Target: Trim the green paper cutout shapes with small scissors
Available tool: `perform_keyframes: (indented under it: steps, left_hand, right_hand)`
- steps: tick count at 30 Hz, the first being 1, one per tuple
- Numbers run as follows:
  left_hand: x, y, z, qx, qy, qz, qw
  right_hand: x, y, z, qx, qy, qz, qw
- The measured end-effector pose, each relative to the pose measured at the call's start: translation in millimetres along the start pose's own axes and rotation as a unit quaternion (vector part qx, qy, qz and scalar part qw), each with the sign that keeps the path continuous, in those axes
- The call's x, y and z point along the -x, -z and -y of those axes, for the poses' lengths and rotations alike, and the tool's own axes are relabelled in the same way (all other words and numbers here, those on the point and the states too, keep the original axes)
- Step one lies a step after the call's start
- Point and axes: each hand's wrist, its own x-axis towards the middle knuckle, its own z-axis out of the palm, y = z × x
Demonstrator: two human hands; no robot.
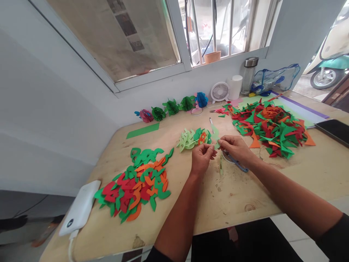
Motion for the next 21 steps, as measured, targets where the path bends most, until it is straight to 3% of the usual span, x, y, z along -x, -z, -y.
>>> perform_keyframes:
  steps: [8,14,21]
  left_hand:
    - [-1.1,2.2,-1.8,0.037,0.022,0.018,0.999]
    - [-2.4,3.2,2.0,0.087,0.042,0.078,0.992]
    - [-0.6,2.8,-1.1,0.122,0.060,0.105,0.985]
  right_hand:
    - [-3.7,3.7,-9.5,-0.143,-0.060,0.025,0.988]
    - [-0.7,4.5,-3.5,-0.292,-0.092,0.086,0.948]
    - [1.1,5.4,-4.3,-0.355,-0.137,0.133,0.915]
